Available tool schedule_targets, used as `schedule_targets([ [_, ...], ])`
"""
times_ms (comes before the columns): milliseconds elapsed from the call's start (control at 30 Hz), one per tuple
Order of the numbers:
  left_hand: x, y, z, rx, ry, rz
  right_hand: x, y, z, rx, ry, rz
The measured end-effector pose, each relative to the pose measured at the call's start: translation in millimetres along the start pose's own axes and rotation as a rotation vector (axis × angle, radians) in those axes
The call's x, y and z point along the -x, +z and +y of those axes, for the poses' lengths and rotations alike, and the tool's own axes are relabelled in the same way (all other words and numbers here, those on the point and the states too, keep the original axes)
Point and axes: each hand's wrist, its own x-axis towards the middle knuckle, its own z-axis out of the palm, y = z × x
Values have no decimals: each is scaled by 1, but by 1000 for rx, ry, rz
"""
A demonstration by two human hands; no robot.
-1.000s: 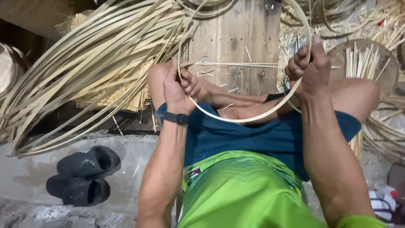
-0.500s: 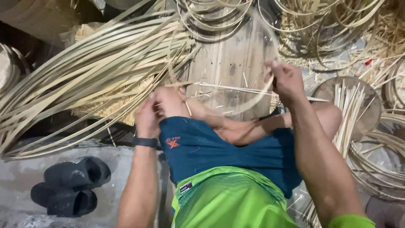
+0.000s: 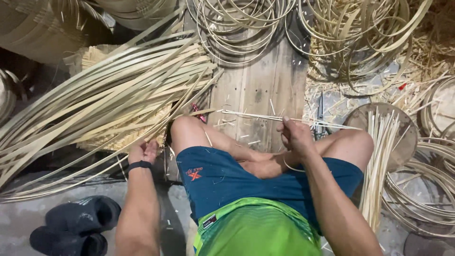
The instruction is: The person bends a bamboo strip into a circle and secures the overlapping ends by wrapping them with a thin bamboo strand. They repeat this process with another bamboo strip while sitting on the floor surrounded by piles of material.
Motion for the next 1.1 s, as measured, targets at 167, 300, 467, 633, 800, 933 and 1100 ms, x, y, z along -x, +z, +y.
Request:
schedule_targets([
  [167, 96, 44, 5, 401, 66, 5, 6, 8, 0, -225, 88, -49],
  [300, 114, 48, -4, 411, 130, -98, 10, 30, -21, -252, 34, -115],
  [467, 105, 53, 9, 354, 109, -251, 13, 54, -47, -107, -10, -209],
  [633, 228, 120, -66, 256, 136, -326, 4, 58, -52, -238, -136, -216],
  [800, 337, 176, -136, 98, 200, -296, 3, 31, -66, -500, -195, 104],
  [933, 321, 145, -99, 331, 408, -536, -11, -56, -39, -652, -377, 174],
  [1100, 297, 62, 51, 547, 689, -310, -19, -241, 28, -563, -617, 266],
])
